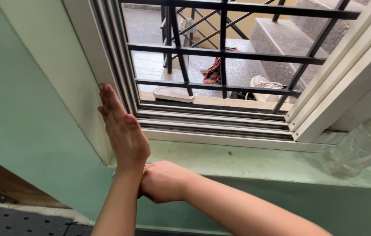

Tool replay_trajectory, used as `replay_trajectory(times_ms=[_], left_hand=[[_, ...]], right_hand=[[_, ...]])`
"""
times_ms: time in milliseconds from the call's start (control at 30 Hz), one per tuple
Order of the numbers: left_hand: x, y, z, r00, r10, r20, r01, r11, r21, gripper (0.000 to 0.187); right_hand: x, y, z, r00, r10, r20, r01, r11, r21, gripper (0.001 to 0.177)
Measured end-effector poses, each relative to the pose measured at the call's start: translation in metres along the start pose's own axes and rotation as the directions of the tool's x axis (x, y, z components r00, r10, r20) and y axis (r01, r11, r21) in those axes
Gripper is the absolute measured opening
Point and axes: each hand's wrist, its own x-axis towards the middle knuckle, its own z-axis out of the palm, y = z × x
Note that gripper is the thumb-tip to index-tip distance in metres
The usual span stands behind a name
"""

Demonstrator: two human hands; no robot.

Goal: The person cleans a window and its frame using a spray bottle and a cloth. They wipe the window sill, spray liquid onto the glass and frames, and then use the cloth to scrub and dry the surfaces, including sliding the window panels to reach different sections.

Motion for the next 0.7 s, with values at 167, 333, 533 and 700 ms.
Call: replay_trajectory(times_ms=[167, 333, 533, 700], left_hand=[[-0.006, 0.005, 0.005, 0.999, -0.012, 0.049, 0.012, 1.0, -0.008, 0.085], [-0.017, 0.008, 0.013, 0.987, 0.011, 0.161, -0.018, 0.999, 0.043, 0.075], [-0.036, -0.011, 0.032, 0.942, -0.055, 0.33, -0.009, 0.982, 0.189, 0.075], [-0.054, -0.025, 0.066, 0.878, -0.137, 0.458, 0.002, 0.959, 0.284, 0.081]], right_hand=[[-0.055, 0.059, -0.009, 0.946, -0.12, -0.3, 0.051, 0.972, -0.229, 0.04], [-0.164, 0.11, 0.002, 0.921, 0.132, -0.366, -0.196, 0.97, -0.144, 0.036], [-0.311, 0.144, -0.008, 0.735, 0.503, -0.454, -0.589, 0.806, -0.061, 0.037], [-0.313, 0.142, -0.001, 0.662, 0.525, -0.535, -0.622, 0.783, 0.0, 0.034]])
